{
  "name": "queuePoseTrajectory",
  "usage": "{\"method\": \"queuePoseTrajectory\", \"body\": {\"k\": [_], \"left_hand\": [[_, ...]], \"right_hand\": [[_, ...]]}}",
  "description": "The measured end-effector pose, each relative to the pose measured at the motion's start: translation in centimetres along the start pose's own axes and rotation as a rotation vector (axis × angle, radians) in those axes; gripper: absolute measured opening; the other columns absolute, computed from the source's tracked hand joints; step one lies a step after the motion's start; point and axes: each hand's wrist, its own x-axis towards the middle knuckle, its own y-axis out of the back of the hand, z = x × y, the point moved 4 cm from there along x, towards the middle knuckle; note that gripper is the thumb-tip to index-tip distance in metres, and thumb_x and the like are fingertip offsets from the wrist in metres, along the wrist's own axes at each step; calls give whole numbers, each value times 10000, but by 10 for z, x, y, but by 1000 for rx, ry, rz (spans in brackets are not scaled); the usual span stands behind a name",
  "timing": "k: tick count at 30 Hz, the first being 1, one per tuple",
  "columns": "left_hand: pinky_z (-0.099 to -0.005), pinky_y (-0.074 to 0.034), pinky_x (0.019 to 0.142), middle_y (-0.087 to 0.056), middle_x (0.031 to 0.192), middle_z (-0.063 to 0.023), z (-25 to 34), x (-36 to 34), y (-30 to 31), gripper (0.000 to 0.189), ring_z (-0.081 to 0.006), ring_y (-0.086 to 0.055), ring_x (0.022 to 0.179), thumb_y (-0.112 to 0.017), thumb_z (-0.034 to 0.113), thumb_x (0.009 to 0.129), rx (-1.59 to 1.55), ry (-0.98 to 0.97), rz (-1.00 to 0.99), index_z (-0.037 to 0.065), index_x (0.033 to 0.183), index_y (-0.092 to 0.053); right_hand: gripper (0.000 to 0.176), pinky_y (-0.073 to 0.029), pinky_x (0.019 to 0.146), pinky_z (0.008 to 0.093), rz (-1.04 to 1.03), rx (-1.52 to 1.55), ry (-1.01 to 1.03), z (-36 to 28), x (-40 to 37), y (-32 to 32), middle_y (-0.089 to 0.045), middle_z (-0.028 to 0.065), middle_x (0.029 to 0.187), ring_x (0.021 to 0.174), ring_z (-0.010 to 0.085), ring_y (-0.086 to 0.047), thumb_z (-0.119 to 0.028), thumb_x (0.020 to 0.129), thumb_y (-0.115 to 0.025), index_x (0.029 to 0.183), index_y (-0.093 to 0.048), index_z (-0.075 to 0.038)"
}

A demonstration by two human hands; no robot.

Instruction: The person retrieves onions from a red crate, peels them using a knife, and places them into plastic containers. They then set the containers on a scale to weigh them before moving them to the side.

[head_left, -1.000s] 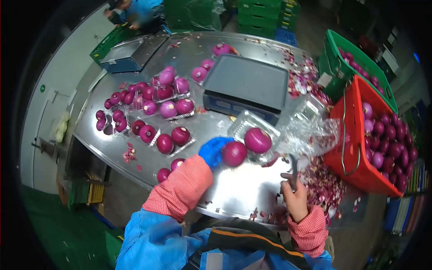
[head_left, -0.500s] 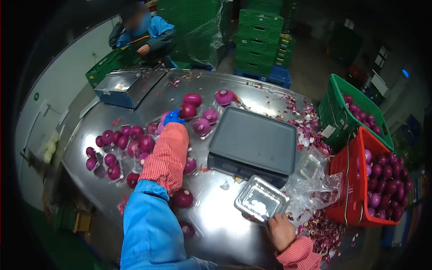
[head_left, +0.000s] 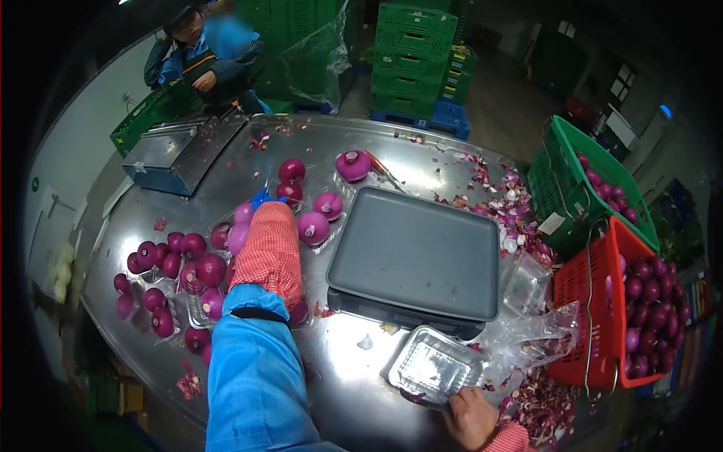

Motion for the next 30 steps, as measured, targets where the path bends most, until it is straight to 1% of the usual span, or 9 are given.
{"method": "queuePoseTrajectory", "body": {"k": [8, 12, 16, 18, 21, 24, 28, 29, 30], "left_hand": [[-360, -524, 803, -654, 1069, -130, -14, -17, -5, 474, -259, -604, 897, -711, 212, 850, -372, 9, 37, 105, 1290, -572], [-346, -526, 773, -656, 1040, -107, -12, -25, -2, 482, -225, -598, 843, -709, 207, 857, -676, -44, 32, 117, 1307, -561], [-331, -527, 744, -658, 1011, -84, 26, -60, 14, 491, -191, -592, 789, -707, 202, 864, -958, -177, -121, 129, 1324, -551], [-324, -527, 729, -659, 996, -73, 64, -104, 30, 495, -174, -589, 762, -706, 199, 868, -1000, -331, -239, 135, 1332, -546], [-291, -503, 801, -632, 1157, -63, 140, -212, 62, 443, -148, -611, 933, -633, 252, 934, -927, -674, -423, 141, 1352, -535], [-299, -500, 860, -623, 1220, -64, 227, -376, 92, 402, -156, -612, 1023, -629, 192, 948, -877, -994, -598, 95, 1330, -550], [-320, -460, 1006, -605, 1283, -80, 317, -533, 62, 397, -176, -599, 1130, -622, 33, 927, -749, -1379, -884, 47, 1317, -548], [-322, -465, 997, -607, 1278, -91, 338, -574, 61, 411, -186, -602, 1139, -635, 55, 920, -605, -1546, -850, 61, 1322, -546], [-358, -448, 1020, -586, 1297, -97, 359, -608, 56, 455, -215, -566, 1194, -634, 63, 915, -375, -1603, -825, 57, 1354, -518]], "right_hand": [[244, -518, 677, 398, 4, 1, -38, 0, 0, 17, -570, 97, 861, 823, 309, -579, -203, 744, -758, 879, -610, -64], [148, -514, 592, 360, 193, -45, 89, 16, -18, 16, -547, 38, 836, 859, 251, -603, -161, 729, -668, 843, -580, -125], [156, -472, 561, 329, 344, 46, 90, 30, -55, 44, -510, 34, 787, 753, 209, -565, -96, 697, -658, 785, -531, -117], [171, -460, 562, 327, 362, 90, 63, 45, -86, 55, -500, 37, 777, 718, 209, -539, -67, 680, -655, 788, -527, -105], [151, -471, 592, 323, 374, 114, 36, 77, -136, 46, -493, 48, 769, 727, 221, -542, -65, 702, -643, 805, -535, -86], [128, -480, 614, 326, 345, 147, -36, 96, -179, 35, -499, 54, 778, 745, 230, -550, -69, 727, -633, 819, -544, -77], [257, -500, 649, 326, 224, 162, -37, 120, -211, 5, -529, 86, 835, 817, 248, -566, -278, 809, -688, 884, -558, -70], [365, -513, 679, 327, 245, 193, -19, 127, -216, 2, -529, 97, 865, 851, 255, -570, -371, 800, -709, 928, -551, -68], [372, -515, 686, 329, 257, 204, -31, 133, -220, 6, -529, 97, 872, 858, 256, -572, -367, 796, -713, 940, -549, -66]]}}
